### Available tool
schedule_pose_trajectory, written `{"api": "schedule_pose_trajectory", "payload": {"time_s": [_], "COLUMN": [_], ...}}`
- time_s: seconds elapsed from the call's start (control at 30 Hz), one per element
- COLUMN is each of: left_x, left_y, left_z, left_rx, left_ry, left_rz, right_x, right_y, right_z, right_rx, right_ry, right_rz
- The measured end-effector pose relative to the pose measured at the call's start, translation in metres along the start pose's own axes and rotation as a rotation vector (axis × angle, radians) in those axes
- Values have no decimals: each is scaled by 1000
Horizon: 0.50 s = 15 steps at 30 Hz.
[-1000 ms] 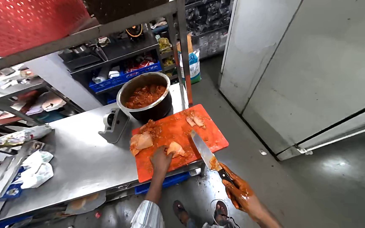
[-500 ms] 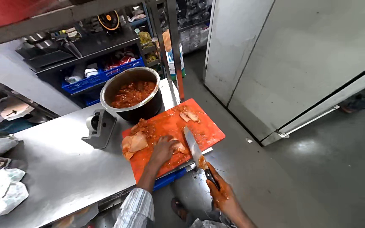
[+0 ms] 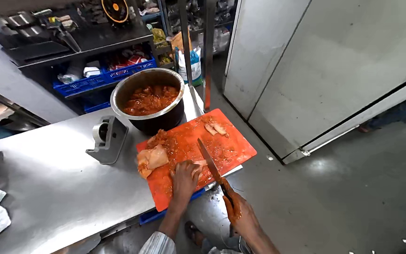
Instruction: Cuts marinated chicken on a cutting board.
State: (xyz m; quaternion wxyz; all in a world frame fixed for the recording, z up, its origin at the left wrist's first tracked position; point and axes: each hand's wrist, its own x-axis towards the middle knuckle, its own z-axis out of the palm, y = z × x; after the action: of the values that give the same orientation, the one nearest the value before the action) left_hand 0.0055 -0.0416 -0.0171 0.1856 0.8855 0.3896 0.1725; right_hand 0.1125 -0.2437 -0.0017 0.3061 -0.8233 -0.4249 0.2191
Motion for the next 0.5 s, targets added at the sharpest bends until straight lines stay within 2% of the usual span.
{"api": "schedule_pose_trajectory", "payload": {"time_s": [0.13, 0.3, 0.4, 0.5], "left_x": [-4, -7, -4, -4], "left_y": [-3, 1, 8, 13], "left_z": [5, 3, -6, -9], "left_rx": [-24, 13, 67, 97], "left_ry": [35, -24, -104, -127], "left_rz": [14, -23, -47, -73], "right_x": [-4, -8, 17, 49], "right_y": [-14, -29, -55, -69], "right_z": [-3, 4, 1, 9], "right_rx": [-21, -175, -289, -333], "right_ry": [36, -158, -288, -290], "right_rz": [1, 132, 186, 144]}}
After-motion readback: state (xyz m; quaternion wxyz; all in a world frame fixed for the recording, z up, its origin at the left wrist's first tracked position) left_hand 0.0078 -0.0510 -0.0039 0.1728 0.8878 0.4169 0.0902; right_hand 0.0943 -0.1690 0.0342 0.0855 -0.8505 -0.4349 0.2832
